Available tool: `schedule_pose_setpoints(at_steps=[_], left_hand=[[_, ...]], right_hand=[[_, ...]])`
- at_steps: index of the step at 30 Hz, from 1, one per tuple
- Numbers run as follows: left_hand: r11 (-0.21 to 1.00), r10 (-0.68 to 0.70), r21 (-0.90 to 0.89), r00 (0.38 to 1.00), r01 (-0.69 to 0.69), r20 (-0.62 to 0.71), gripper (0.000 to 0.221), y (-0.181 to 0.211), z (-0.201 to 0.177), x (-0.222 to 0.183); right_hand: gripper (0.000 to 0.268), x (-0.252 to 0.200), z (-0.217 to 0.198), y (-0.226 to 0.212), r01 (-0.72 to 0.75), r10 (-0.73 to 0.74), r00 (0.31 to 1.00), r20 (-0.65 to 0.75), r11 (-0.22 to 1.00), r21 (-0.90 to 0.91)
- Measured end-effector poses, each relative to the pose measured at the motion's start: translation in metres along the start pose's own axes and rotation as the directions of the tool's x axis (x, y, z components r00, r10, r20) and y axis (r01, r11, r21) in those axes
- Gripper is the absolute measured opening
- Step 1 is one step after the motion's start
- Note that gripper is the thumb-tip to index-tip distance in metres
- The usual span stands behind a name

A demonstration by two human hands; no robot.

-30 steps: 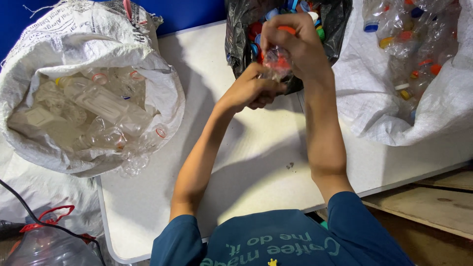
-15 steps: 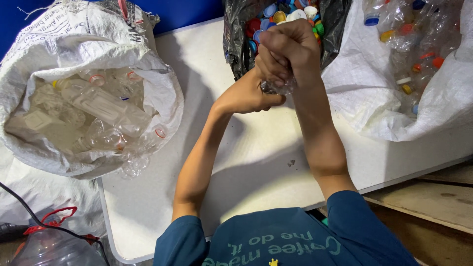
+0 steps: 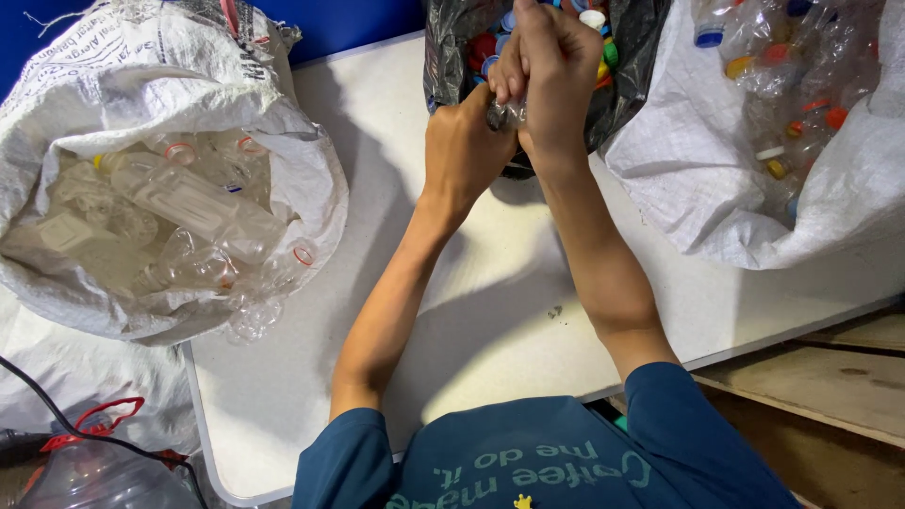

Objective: The person repeatedly picks up plastic bottles from a white sack, removes the caps by hand, and places the caps into a black bag while putting the empty bottles back into the sack. The process is repeated for multiple bottles throughout the video.

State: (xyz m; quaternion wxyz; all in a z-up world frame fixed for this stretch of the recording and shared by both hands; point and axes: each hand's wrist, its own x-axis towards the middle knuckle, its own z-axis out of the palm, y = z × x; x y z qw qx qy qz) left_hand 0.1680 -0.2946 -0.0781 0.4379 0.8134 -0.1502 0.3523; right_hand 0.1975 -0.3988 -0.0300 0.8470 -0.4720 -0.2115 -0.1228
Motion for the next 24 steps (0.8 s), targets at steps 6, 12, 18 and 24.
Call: schedule_pose_setpoints(at_steps=[6, 12, 18, 24], left_hand=[[0.980, 0.003, 0.200, 1.000, -0.007, 0.022, 0.025, -0.015, 0.005, -0.009], [0.992, -0.065, -0.091, 0.970, 0.088, 0.233, 0.021, 0.000, -0.019, 0.005], [0.153, 0.006, -0.363, 0.367, 0.919, 0.930, 0.031, -0.004, -0.026, -0.005], [-0.036, 0.707, -0.266, 0.213, 0.963, 0.675, 0.030, -0.058, 0.009, -0.036]], right_hand=[[0.046, -0.005, 0.007, 0.006, 0.050, -0.060, 0.996, -0.070, 0.990, -0.134], [0.038, 0.009, 0.005, -0.024, -0.140, 0.171, 0.976, 0.137, 0.968, -0.209], [0.043, 0.021, -0.032, -0.023, -0.351, 0.079, 0.666, 0.742, 0.910, 0.219], [0.053, -0.010, -0.011, -0.018, -0.341, -0.026, 0.731, 0.682, 0.852, 0.397]])
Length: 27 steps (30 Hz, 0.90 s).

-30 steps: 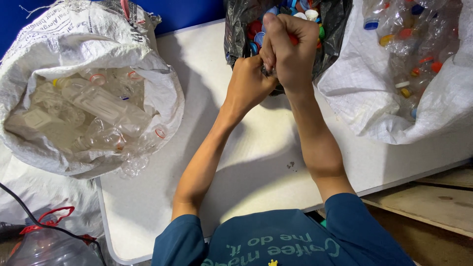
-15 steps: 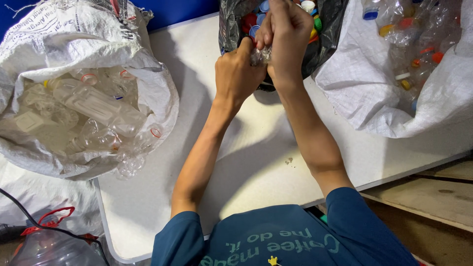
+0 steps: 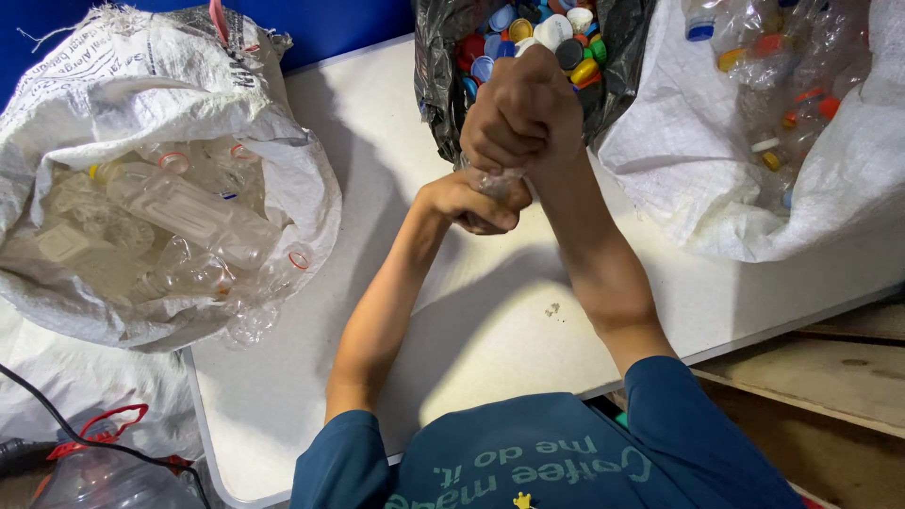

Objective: The person repeatedly picks up plastic bottles from a white sack, removes the caps by hand, and places the caps into a black bag while putting the empty bottles back into the sack. The process is repeated for multiple bottles throughout the video.

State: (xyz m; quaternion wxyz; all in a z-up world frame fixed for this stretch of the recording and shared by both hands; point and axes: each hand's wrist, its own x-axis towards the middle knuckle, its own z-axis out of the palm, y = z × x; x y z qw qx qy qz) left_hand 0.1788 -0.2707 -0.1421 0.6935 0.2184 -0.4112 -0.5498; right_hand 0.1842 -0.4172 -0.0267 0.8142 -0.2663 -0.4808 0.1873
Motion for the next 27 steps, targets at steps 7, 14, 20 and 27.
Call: schedule_pose_setpoints(at_steps=[7, 14, 20, 27], left_hand=[[0.896, 0.122, 0.363, 0.644, 0.255, -0.755, 0.009, 0.040, 0.049, 0.027], [0.288, 0.772, 0.709, 0.282, 0.643, -0.570, 0.016, 0.027, 0.028, 0.032], [-0.060, 0.938, 0.530, 0.230, 0.846, -0.260, 0.024, 0.028, 0.024, 0.026], [-0.136, 0.902, 0.614, 0.353, 0.778, -0.247, 0.042, 0.035, 0.032, 0.019]], right_hand=[[0.061, 0.011, 0.001, -0.011, -0.068, -0.073, 0.907, -0.415, 0.947, -0.314], [0.060, 0.013, -0.011, 0.006, -0.108, -0.187, 0.794, -0.578, 0.893, -0.437], [0.060, 0.017, -0.009, 0.021, -0.001, -0.294, 0.721, -0.628, 0.905, -0.425], [0.053, 0.016, -0.013, 0.013, -0.003, -0.216, 0.732, -0.646, 0.947, -0.320]])
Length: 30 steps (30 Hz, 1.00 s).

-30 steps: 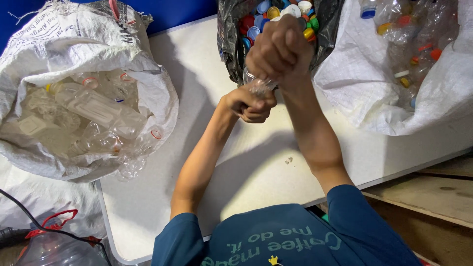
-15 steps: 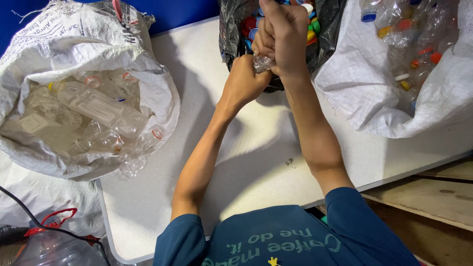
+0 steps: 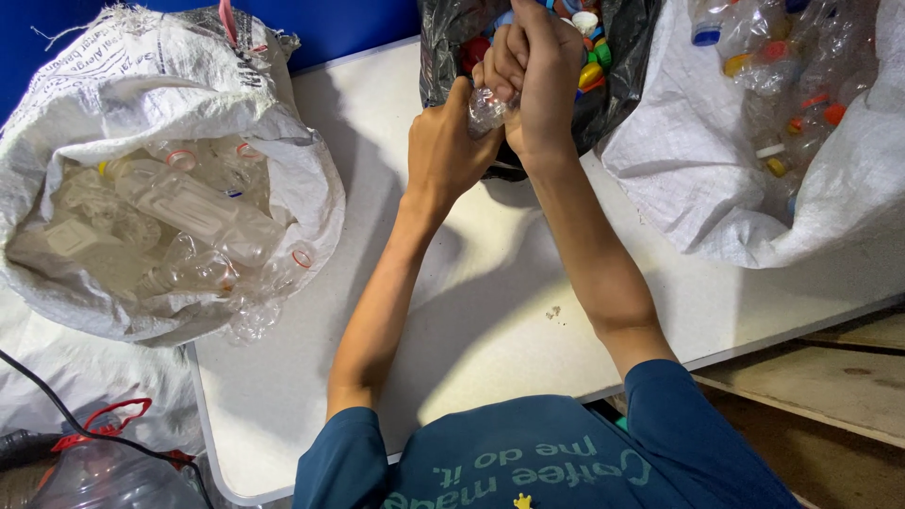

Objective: The person repeatedly picks up plastic bottles from a white sack, removes the caps by hand, and places the caps into a black bag while putting the empty bottles back into the sack. The process is repeated for multiple bottles throughout the video.

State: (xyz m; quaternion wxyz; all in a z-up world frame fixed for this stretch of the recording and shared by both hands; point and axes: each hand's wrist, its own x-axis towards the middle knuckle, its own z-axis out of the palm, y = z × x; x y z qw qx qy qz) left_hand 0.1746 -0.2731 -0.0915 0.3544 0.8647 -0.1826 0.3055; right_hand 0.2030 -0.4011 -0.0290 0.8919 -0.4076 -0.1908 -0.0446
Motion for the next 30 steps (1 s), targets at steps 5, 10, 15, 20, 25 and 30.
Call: schedule_pose_setpoints(at_steps=[5, 10, 15, 20, 25, 30], left_hand=[[0.992, -0.061, -0.109, 0.998, 0.062, 0.013, 0.045, 0.027, -0.027, 0.015], [0.956, -0.068, -0.291, 0.995, 0.042, -0.079, 0.055, 0.022, -0.050, 0.015], [0.977, -0.019, -0.215, 0.997, 0.003, -0.075, 0.053, 0.024, -0.072, 0.016], [0.985, 0.046, -0.163, 0.997, -0.055, -0.056, 0.057, 0.042, -0.084, 0.022], [0.973, 0.193, -0.098, 0.969, -0.209, -0.153, 0.053, 0.047, -0.083, 0.023], [0.997, 0.068, -0.016, 0.995, -0.069, -0.069, 0.040, 0.043, -0.080, 0.020]], right_hand=[[0.038, 0.005, -0.001, 0.006, 0.021, -0.025, 0.998, 0.060, 0.998, 0.059], [0.024, 0.001, 0.022, -0.011, 0.213, -0.185, 0.971, 0.155, 0.958, -0.192], [0.020, 0.002, -0.004, -0.017, 0.486, -0.361, 0.865, 0.347, 0.436, -0.758], [0.022, -0.004, 0.001, -0.029, 0.532, -0.283, 0.847, 0.451, 0.428, -0.731], [0.021, -0.006, 0.002, -0.022, 0.509, -0.283, 0.861, 0.423, 0.451, -0.733], [0.021, -0.004, 0.005, -0.012, 0.487, -0.255, 0.873, 0.417, 0.388, -0.782]])
